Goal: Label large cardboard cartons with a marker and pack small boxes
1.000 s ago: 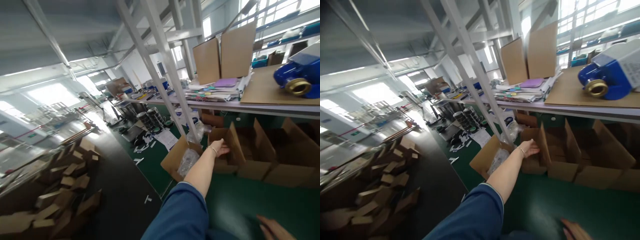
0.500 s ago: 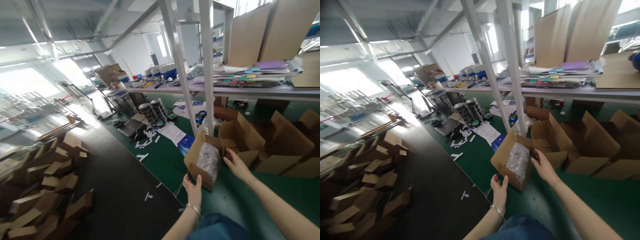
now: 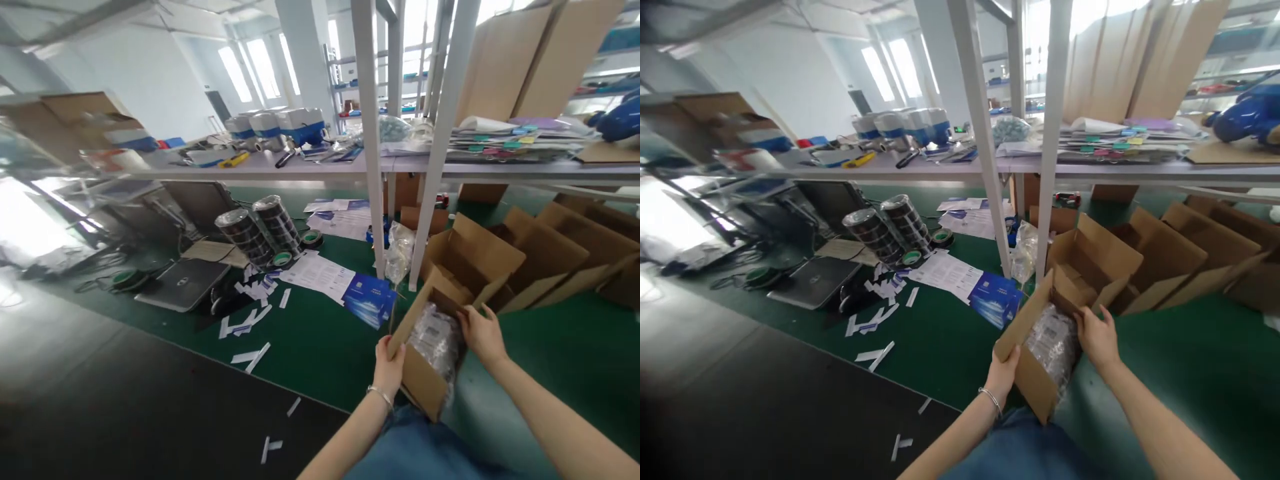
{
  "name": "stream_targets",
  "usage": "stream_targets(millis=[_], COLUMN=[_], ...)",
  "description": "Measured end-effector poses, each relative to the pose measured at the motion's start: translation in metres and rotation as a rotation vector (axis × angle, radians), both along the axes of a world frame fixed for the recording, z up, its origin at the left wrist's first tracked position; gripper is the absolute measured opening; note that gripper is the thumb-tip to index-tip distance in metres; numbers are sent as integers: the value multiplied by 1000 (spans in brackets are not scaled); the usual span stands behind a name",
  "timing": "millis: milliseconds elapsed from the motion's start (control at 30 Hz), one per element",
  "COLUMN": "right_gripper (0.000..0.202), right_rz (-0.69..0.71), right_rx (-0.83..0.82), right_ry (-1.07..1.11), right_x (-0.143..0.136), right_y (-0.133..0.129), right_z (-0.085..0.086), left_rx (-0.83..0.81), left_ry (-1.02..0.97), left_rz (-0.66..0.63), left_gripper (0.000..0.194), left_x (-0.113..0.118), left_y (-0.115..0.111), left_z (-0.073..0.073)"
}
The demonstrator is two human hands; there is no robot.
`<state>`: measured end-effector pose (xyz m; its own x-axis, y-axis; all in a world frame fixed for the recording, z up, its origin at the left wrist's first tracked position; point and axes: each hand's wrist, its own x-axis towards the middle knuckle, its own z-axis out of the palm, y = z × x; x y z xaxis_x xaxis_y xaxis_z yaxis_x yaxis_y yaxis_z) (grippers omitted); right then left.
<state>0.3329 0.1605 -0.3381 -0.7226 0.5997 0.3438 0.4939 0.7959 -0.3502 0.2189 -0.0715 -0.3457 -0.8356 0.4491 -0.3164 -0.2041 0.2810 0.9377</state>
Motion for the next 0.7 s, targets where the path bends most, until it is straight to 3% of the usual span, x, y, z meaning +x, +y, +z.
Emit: stream_targets(millis=[133, 200, 267, 367, 467, 567, 633, 700], right_gripper=[37, 37, 35, 45, 63, 64, 57, 53], right_rz=[-204, -353, -435, -449, -397, -205, -33, 91], right_rx=[95, 26, -104, -199, -284, -463, -567, -580], right_ry=[-63, -166, -173, 49, 208, 311, 325, 217], right_x=[115, 160, 186, 194, 188, 184, 177, 166], right_y=[-64, -100, -129, -151, -148, -132, -120, -111], right_z=[-24, -36, -42, -37, -18, -4, -3, -4], left_rx=[94, 144, 175, 161, 117, 8, -83, -133], left_ry=[-7, 11, 44, 113, 294, 645, 756, 771], left_rz=[-163, -257, -337, -347, -405, -626, -641, -644], left_gripper=[61, 63, 66, 59, 53, 56, 54, 48], left_x=[-19, -18, -8, 18, 44, 62, 64, 58], left_y=[13, 31, 46, 39, -1, -42, -53, -51], left_z=[5, 7, 11, 14, 8, -6, -12, -8])
